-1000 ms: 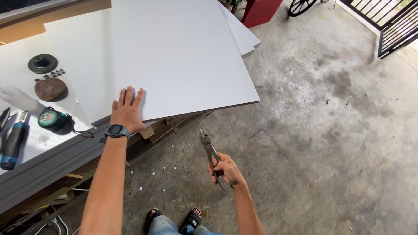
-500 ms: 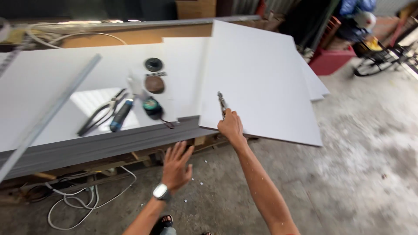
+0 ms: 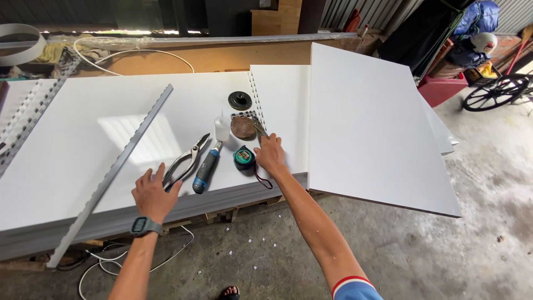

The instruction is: The recorder measures a white board with a tape measure, cuts a strip, and applies glue to the edge.

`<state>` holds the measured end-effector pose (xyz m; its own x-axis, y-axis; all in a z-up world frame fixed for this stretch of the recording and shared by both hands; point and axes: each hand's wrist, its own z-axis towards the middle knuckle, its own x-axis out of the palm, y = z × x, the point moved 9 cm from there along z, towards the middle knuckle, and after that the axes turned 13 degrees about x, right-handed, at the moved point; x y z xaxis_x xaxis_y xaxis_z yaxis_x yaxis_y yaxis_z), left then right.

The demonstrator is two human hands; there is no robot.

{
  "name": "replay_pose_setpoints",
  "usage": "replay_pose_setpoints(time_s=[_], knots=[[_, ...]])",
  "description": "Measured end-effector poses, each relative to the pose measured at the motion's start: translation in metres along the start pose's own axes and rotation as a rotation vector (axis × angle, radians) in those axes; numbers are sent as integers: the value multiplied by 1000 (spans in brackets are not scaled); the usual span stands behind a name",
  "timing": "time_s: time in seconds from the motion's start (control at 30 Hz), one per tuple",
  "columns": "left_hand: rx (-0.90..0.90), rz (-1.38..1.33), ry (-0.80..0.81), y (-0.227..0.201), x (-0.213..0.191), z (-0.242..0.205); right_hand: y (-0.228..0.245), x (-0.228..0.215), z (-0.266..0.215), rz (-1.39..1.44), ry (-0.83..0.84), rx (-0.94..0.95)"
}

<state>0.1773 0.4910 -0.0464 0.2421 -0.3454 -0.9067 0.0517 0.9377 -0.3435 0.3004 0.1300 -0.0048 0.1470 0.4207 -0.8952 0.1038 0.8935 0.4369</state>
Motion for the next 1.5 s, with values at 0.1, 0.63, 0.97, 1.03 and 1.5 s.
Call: replay_pose_setpoints(time_s=[0.1, 0.63, 0.97, 1.03, 1.5], knots=[[27, 86, -62, 2, 12, 11, 21, 21, 13, -47, 23, -39], [228, 61, 129, -59, 60, 18, 26, -46, -85, 591, -458, 10], [-126, -998, 329, -166, 120, -162, -23, -44, -256, 1265, 434, 2], [149, -1186, 384, -254, 112, -174, -64, -37, -261, 1426, 326, 345], [-144, -1220, 646, -383, 233, 8, -201, -102, -234, -67, 16, 369]])
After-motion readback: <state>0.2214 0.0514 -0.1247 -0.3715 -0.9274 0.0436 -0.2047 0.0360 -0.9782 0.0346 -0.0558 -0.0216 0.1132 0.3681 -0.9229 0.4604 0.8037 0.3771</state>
